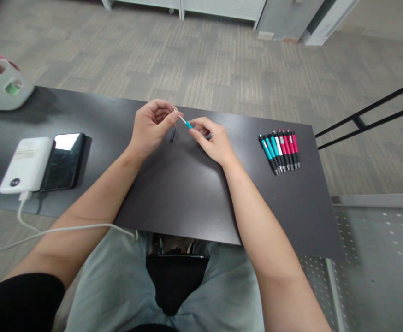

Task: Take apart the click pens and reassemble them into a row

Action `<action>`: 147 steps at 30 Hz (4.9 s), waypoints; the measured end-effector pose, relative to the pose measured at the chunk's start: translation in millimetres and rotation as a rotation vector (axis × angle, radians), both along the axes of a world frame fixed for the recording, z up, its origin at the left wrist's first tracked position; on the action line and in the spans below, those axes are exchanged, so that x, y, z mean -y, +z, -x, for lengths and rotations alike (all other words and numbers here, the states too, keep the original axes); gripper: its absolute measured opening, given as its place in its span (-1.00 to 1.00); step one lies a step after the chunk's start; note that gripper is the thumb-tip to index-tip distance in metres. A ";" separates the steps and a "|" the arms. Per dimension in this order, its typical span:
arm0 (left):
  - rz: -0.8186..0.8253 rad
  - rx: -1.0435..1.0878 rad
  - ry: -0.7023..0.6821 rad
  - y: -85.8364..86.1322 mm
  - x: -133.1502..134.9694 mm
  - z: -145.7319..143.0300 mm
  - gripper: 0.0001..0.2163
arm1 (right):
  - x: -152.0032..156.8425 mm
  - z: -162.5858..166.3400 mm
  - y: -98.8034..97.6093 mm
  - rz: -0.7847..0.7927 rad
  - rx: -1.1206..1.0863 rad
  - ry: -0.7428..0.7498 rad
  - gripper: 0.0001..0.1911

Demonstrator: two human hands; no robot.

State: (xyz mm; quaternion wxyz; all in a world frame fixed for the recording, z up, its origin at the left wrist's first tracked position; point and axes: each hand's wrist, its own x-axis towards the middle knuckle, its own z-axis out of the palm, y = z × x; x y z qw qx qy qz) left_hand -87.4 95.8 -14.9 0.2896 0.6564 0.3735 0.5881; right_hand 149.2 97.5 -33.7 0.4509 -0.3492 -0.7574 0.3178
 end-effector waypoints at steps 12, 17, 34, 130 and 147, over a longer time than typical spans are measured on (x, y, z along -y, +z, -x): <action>-0.002 -0.112 0.160 18.2 18.8 -7.8 -0.60 | 1.7 0.3 0.5 0.021 0.012 -0.022 -0.39; 0.031 -0.101 0.109 19.2 16.4 -6.9 -0.56 | 2.3 0.7 0.9 0.048 0.009 -0.016 -0.41; -0.047 -0.106 0.110 15.6 18.4 -4.7 -0.59 | 4.4 2.1 3.2 0.048 -0.005 0.022 -0.46; 0.295 0.223 0.046 7.5 -6.3 20.6 -0.55 | 6.4 0.6 6.2 0.043 0.020 -0.007 -0.58; 0.254 0.164 0.002 4.4 -5.8 19.3 -0.53 | 6.4 1.0 6.5 0.051 0.039 0.005 -0.45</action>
